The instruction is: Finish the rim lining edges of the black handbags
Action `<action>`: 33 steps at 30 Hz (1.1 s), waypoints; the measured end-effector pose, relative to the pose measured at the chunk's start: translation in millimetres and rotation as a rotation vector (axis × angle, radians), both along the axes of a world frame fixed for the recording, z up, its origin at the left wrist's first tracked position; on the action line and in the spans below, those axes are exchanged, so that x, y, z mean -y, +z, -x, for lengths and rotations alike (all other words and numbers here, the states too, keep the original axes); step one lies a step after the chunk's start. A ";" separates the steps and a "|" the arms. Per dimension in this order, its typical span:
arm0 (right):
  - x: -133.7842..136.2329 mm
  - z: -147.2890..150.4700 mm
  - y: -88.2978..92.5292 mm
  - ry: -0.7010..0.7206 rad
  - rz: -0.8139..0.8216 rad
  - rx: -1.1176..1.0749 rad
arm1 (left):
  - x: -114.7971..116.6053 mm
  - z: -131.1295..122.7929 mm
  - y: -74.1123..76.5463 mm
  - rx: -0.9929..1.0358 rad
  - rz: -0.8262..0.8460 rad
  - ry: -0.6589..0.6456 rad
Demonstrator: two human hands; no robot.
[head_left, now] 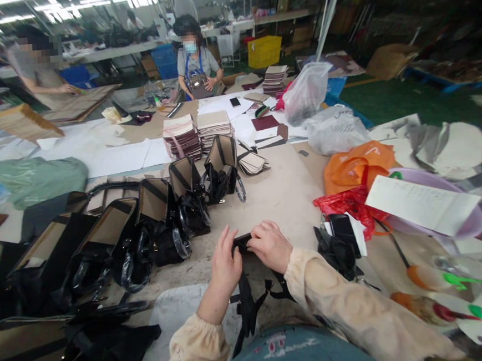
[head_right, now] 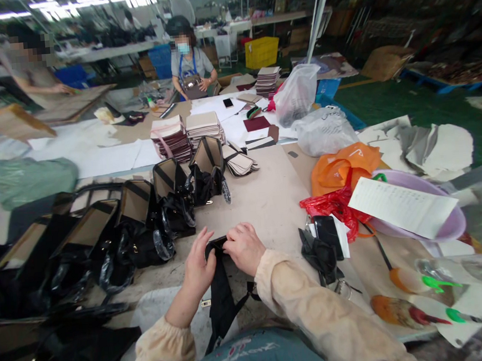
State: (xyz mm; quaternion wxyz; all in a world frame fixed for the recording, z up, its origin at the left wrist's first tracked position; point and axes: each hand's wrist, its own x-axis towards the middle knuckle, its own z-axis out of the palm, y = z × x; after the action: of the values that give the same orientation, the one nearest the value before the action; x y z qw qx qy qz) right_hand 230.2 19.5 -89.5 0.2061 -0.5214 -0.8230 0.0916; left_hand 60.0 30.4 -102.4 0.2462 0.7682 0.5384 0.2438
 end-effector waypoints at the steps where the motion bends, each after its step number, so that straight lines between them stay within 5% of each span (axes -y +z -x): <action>1: 0.9 -1.1 1.3 -0.018 0.017 -0.024 | -0.3 -0.3 4.5 -0.063 -0.098 -0.068; 5: 12.3 -15.4 3.2 -0.117 0.069 -0.224 | -4.0 -1.9 22.7 -0.315 -0.258 -0.247; 11: 52.1 -43.3 -11.7 -0.176 0.328 -0.514 | 1.4 -13.6 35.6 -0.412 -0.305 -0.342; 15: 66.4 -46.1 -17.5 -0.179 0.373 -0.494 | 6.9 -34.3 38.8 -0.492 -0.255 -0.348; 24: 66.1 -43.6 -22.0 -0.225 0.314 -0.457 | 4.9 -54.4 24.4 -0.570 -0.077 -0.244; 33: 63.5 -46.3 -25.7 -0.269 0.268 -0.347 | -6.7 -49.0 11.5 -0.441 -0.107 -0.448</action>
State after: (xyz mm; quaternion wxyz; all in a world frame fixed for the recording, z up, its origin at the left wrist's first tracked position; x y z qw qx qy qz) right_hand 276.5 -44.0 -115.2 0.2838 -0.6253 -0.6790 0.2598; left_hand 109.0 37.0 -90.9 0.1305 0.9139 0.3824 0.0391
